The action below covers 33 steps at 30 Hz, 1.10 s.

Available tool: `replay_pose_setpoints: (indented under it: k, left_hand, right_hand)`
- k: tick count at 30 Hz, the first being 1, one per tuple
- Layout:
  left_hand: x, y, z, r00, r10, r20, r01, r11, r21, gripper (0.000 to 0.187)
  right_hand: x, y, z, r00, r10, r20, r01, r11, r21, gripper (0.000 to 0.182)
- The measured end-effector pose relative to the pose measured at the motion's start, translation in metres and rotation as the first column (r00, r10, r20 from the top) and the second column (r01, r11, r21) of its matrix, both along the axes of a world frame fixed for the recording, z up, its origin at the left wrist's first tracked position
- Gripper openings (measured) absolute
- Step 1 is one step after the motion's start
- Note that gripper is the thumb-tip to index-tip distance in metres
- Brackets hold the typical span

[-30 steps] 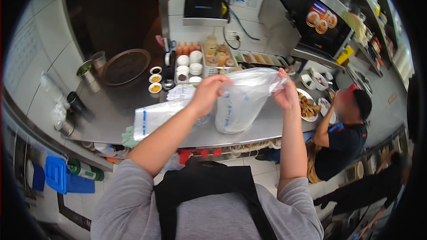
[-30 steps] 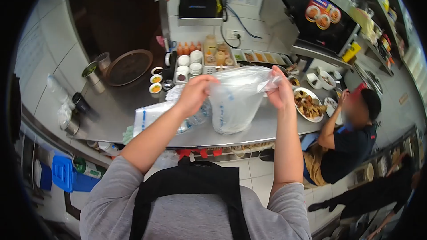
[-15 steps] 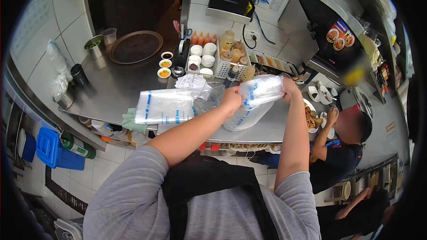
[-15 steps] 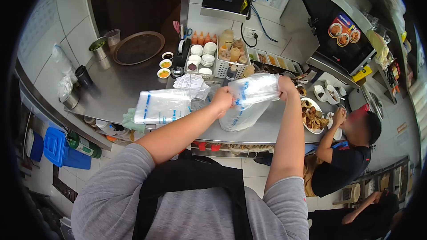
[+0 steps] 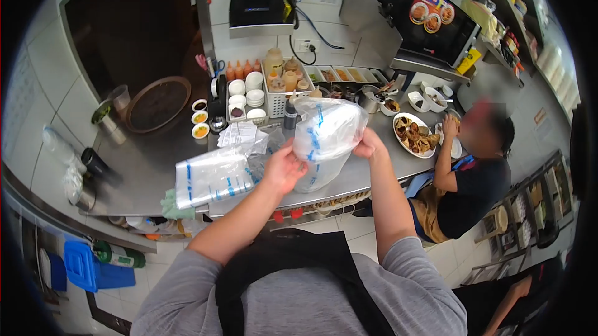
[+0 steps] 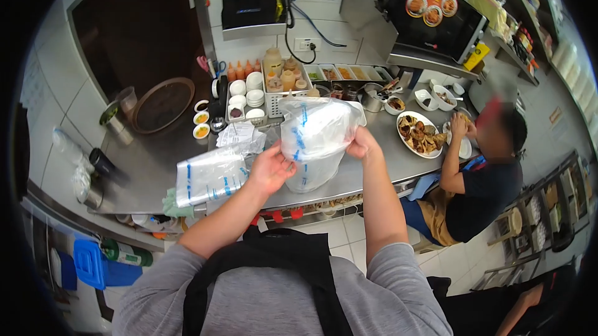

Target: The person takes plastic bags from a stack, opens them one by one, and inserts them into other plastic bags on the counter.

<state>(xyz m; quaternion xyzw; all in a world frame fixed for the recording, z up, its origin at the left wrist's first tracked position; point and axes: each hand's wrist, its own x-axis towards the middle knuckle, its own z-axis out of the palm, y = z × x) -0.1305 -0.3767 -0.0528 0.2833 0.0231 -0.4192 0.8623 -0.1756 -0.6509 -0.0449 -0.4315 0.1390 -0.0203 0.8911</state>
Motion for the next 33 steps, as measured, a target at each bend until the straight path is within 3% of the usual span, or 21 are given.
replay_pose_setpoints:
  k: [1, 3, 6, 9, 11, 16, 19, 23, 24, 26, 28, 31, 33]
  left_hand:
    - [-0.009, 0.006, 0.002, 0.993, 0.0, -0.12, -0.009, 0.997, -0.071, 0.037]
    - [-0.031, 0.011, 0.0, 0.993, 0.039, -0.11, -0.046, 0.997, -0.057, 0.035]
    - [-0.05, 0.017, 0.01, 0.994, 0.078, -0.074, -0.08, 0.997, -0.014, 0.034]
    - [-0.049, 0.016, 0.021, 0.985, 0.171, 0.025, -0.172, 0.985, 0.023, 0.038]
    - [-0.034, 0.011, 0.01, 0.96, 0.216, 0.18, -0.217, 0.976, -0.012, 0.043]
    - [0.018, -0.002, 0.028, 0.929, 0.26, 0.264, -0.288, 0.955, 0.074, 0.042]
    - [0.02, 0.005, 0.034, 0.809, 0.206, 0.551, -0.441, 0.831, 0.337, 0.026]
    - [-0.018, 0.009, 0.015, 0.846, 0.231, 0.48, -0.459, 0.773, 0.437, 0.023]
    - [-0.025, 0.004, 0.002, 0.848, 0.222, 0.482, -0.455, 0.771, 0.445, 0.023]
    - [-0.033, -0.004, -0.027, 0.844, 0.349, 0.407, -0.498, 0.79, 0.357, 0.023]
    - [-0.031, -0.003, -0.05, 0.841, 0.303, 0.448, -0.48, 0.8, 0.36, 0.022]
    - [-0.032, 0.0, -0.059, 0.815, 0.285, 0.504, -0.491, 0.803, 0.339, 0.021]
    - [-0.032, 0.005, -0.063, 0.926, 0.291, 0.242, -0.339, 0.922, 0.188, 0.024]
  right_hand:
    - [-0.007, 0.012, -0.005, 1.0, -0.019, 0.012, 0.019, 1.0, 0.016, 0.029]
    - [-0.017, 0.034, -0.016, 0.986, -0.155, 0.059, 0.143, 0.975, 0.169, 0.031]
    - [-0.032, 0.064, -0.02, 0.95, -0.311, 0.013, 0.306, 0.942, 0.137, 0.032]
    - [-0.039, 0.065, -0.015, 0.951, -0.308, 0.013, 0.302, 0.939, 0.166, 0.03]
    - [-0.042, 0.066, -0.012, 0.951, -0.31, 0.006, 0.304, 0.937, 0.173, 0.03]
    - [-0.068, 0.085, 0.003, 0.916, -0.402, -0.007, 0.397, 0.902, 0.169, 0.031]
    - [-0.079, 0.077, 0.009, 0.932, -0.359, 0.053, 0.357, 0.933, 0.032, 0.03]
    - [-0.066, 0.059, 0.01, 0.943, -0.319, 0.092, 0.315, 0.947, 0.054, 0.029]
    - [-0.059, 0.051, -0.002, 0.965, -0.242, 0.097, 0.231, 0.966, 0.112, 0.028]
    - [-0.055, 0.044, -0.009, 0.978, -0.176, 0.111, 0.155, 0.973, 0.173, 0.027]
    - [-0.052, 0.039, -0.008, 0.99, -0.084, 0.112, 0.067, 0.987, 0.147, 0.027]
    - [-0.038, 0.032, -0.019, 0.996, -0.069, 0.054, 0.063, 0.993, 0.105, 0.028]
    - [-0.027, 0.025, -0.024, 0.997, -0.066, 0.032, 0.062, 0.992, 0.111, 0.028]
